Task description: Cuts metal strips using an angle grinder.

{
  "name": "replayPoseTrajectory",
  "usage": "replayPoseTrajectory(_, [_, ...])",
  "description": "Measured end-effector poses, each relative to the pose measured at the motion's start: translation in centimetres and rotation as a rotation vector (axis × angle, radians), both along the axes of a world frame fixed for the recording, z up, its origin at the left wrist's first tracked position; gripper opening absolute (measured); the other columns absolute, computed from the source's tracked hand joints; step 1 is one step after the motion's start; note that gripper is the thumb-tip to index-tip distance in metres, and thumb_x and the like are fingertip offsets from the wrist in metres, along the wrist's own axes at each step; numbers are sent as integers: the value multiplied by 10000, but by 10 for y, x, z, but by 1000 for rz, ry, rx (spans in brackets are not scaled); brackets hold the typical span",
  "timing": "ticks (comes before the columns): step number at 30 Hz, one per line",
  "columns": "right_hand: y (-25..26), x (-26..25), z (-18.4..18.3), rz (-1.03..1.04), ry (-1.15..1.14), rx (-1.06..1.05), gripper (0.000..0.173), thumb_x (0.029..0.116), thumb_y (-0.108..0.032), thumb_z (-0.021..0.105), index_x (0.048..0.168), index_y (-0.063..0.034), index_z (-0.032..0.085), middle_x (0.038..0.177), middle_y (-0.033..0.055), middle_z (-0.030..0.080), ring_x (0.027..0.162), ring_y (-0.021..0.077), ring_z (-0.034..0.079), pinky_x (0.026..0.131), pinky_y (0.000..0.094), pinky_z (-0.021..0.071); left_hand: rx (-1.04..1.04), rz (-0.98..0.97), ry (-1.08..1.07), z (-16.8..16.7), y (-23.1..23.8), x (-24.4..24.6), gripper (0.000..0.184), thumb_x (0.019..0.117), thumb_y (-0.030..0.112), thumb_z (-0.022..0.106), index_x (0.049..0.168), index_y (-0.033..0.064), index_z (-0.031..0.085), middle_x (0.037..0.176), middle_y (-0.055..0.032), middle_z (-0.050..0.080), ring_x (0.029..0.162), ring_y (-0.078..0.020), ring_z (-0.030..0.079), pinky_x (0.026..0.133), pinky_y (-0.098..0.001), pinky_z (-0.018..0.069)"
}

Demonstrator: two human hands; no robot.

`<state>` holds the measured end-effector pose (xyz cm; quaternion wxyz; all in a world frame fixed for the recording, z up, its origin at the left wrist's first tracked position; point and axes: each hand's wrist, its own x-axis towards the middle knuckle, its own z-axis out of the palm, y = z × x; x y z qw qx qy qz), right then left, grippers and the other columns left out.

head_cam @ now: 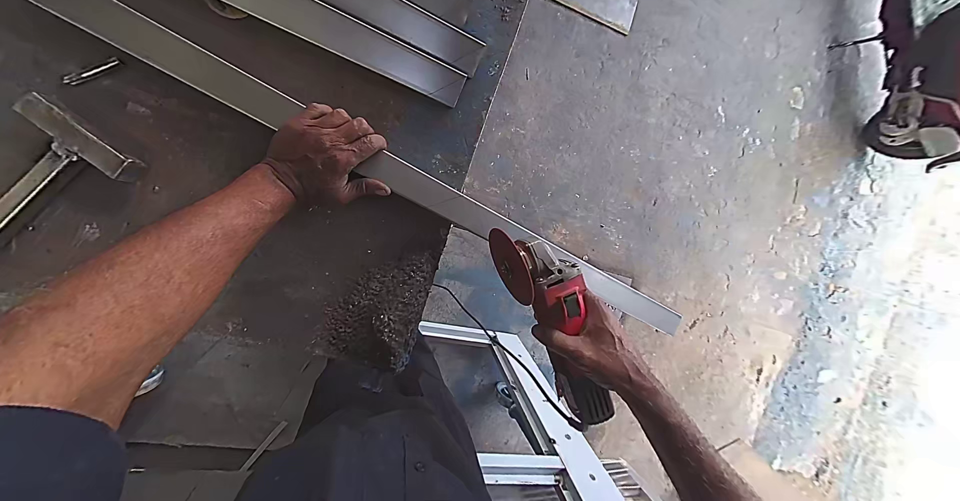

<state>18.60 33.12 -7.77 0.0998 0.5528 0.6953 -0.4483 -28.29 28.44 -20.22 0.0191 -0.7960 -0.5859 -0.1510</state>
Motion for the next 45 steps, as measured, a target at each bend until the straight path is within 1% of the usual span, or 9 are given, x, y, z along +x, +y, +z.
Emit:
replayPoseTrajectory(4, [2,-1,0,11,5,-8,799,679,-583,813,1280,-110,586,1008,-46,710,908,30,685,817,290,590,2,6,11,0,0,0,881,948,824,270,1251,101,672,1125,-146,716,1041,-339,671,938,-496,484])
replayPoseTrajectory(11, [3,-3,0,22,-19,-2,801,674,-603,808,1272,-118,590,1001,-43,708,907,34,682,814,306,588,5,8,2,-1,-1,0,881,947,825,276,1243,100,678,1126,-145,719,1039,-342,675,937,-499,489])
replayPoseTrajectory(16, [2,-2,-2,30,-5,3,781,683,-582,810,1273,-120,592,1007,-46,710,910,26,683,819,298,589,2,5,-15,-1,0,0,868,948,818,292,1238,96,676,1124,-147,719,1044,-338,674,940,-500,485])
replayPoseTrajectory(21, [2,-3,-2,28,0,5,793,668,-586,812,1270,-119,592,993,-53,706,895,16,677,808,278,582,-7,7,6,-1,0,0,867,952,818,277,1239,101,670,1112,-146,712,1032,-336,670,926,-500,485])
replayPoseTrajectory(26, [3,-3,-2,26,-8,6,802,667,-595,812,1270,-113,592,999,-47,708,900,22,678,812,288,581,-15,6,6,-2,0,-1,866,948,820,285,1247,104,669,1126,-139,711,1048,-332,667,940,-496,478])
replayPoseTrajectory(32, [2,-2,-3,26,-23,7,809,662,-604,805,1264,-107,595,978,-53,707,880,19,679,797,283,582,-4,1,2,-1,0,-2,879,948,823,271,1244,100,675,1120,-141,715,1043,-333,672,925,-493,491])
replayPoseTrajectory(39, [-2,-2,-3,-12,2,-1,775,658,-565,825,1244,-110,602,969,-55,713,874,17,685,795,275,590,-7,8,-2,-3,0,-1,874,946,822,277,1249,106,676,1144,-143,716,1067,-336,676,938,-496,494])
replayPoseTrajectory(45, [-3,-5,-2,-20,7,12,785,667,-555,826,1263,-95,600,993,-43,713,897,20,683,817,274,586,-7,0,-14,-2,0,-1,877,953,814,268,1251,96,675,1140,-149,719,1069,-343,675,935,-501,494])
